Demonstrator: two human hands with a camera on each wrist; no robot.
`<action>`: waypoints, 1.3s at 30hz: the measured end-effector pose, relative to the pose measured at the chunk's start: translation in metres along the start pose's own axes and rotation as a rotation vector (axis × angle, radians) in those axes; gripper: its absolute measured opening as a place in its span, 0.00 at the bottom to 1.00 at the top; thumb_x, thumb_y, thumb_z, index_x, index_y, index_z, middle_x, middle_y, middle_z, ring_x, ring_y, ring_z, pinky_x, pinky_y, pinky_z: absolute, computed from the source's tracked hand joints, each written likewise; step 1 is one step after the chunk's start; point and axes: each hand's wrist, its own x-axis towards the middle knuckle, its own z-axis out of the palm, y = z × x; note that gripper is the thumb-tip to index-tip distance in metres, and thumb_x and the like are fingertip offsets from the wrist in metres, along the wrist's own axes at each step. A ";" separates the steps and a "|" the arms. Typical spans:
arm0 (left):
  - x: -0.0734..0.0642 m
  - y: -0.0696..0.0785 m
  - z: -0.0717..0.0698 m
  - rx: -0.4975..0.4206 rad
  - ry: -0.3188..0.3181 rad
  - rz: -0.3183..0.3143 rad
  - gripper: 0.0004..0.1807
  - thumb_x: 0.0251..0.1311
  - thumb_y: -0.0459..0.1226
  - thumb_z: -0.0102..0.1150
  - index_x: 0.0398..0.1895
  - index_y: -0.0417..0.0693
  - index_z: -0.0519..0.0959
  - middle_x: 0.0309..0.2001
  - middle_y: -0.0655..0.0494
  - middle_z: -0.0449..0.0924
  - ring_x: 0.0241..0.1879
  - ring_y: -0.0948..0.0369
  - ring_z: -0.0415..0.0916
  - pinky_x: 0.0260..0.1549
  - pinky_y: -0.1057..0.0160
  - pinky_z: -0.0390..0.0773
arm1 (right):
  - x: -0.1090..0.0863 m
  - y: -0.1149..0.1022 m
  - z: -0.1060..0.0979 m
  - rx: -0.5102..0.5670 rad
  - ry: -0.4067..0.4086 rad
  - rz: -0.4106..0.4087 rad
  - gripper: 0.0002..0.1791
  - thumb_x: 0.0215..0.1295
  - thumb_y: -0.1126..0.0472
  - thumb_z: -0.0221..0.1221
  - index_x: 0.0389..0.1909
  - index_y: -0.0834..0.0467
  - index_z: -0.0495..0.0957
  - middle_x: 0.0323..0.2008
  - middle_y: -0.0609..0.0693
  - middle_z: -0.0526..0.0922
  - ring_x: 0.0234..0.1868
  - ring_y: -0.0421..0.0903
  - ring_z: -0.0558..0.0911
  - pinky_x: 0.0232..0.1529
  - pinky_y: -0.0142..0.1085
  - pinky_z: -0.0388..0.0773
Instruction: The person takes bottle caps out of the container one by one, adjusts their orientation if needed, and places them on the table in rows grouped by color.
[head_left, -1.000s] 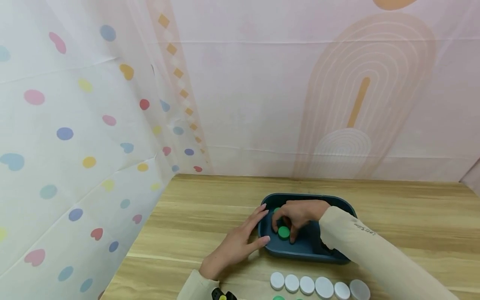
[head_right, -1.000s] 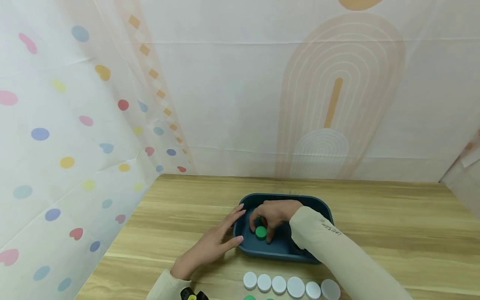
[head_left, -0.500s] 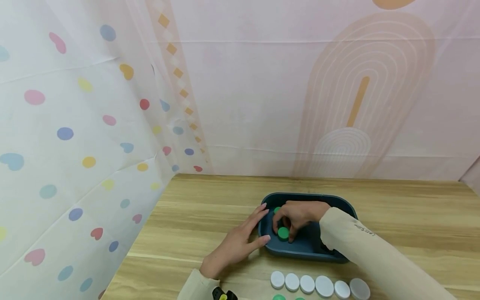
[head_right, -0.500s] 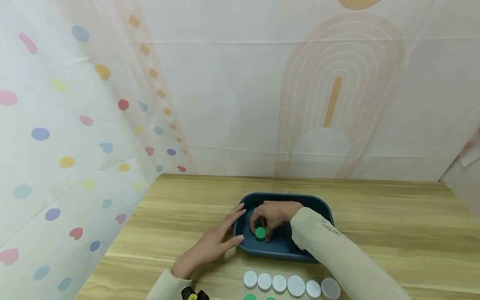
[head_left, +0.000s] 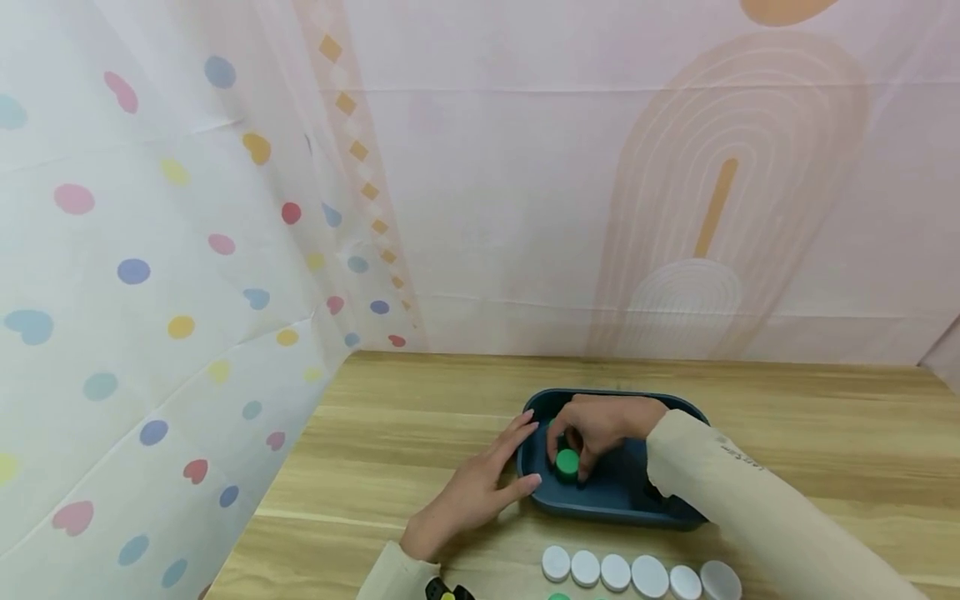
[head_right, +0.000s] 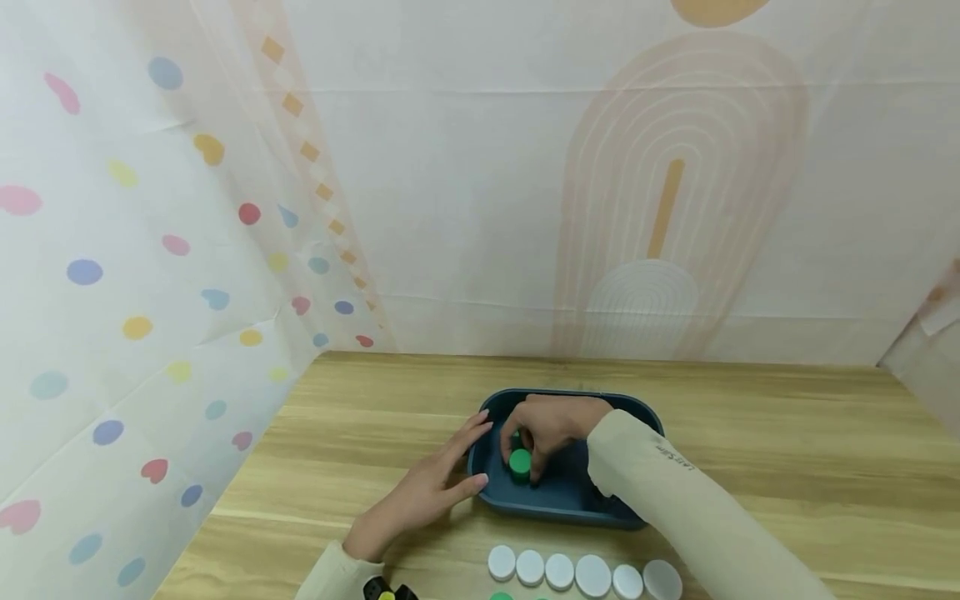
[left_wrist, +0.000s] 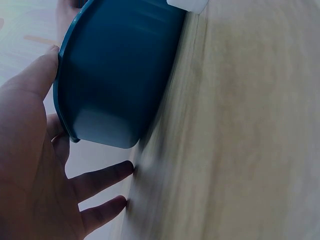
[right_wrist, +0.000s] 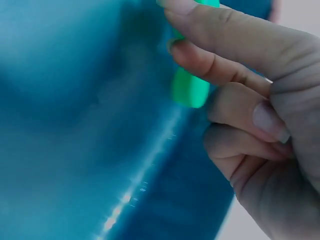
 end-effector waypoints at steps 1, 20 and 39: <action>0.000 0.000 0.000 -0.001 -0.001 -0.004 0.35 0.69 0.58 0.44 0.76 0.64 0.50 0.75 0.73 0.39 0.70 0.58 0.52 0.58 0.45 0.67 | -0.001 -0.001 -0.002 -0.001 0.003 -0.002 0.17 0.47 0.59 0.75 0.37 0.41 0.82 0.29 0.37 0.79 0.29 0.36 0.77 0.32 0.31 0.76; -0.001 -0.007 -0.004 0.023 0.031 -0.008 0.36 0.68 0.56 0.46 0.76 0.62 0.50 0.75 0.69 0.40 0.69 0.53 0.56 0.57 0.43 0.67 | -0.071 -0.020 -0.013 0.026 0.079 -0.141 0.17 0.50 0.60 0.73 0.41 0.44 0.81 0.27 0.36 0.79 0.27 0.34 0.77 0.29 0.29 0.76; -0.001 -0.006 -0.006 0.030 0.028 -0.015 0.36 0.68 0.57 0.46 0.76 0.63 0.50 0.75 0.73 0.38 0.70 0.55 0.54 0.58 0.44 0.67 | -0.146 -0.027 0.029 0.074 0.227 -0.350 0.20 0.57 0.57 0.68 0.49 0.41 0.77 0.31 0.32 0.79 0.26 0.27 0.73 0.22 0.23 0.71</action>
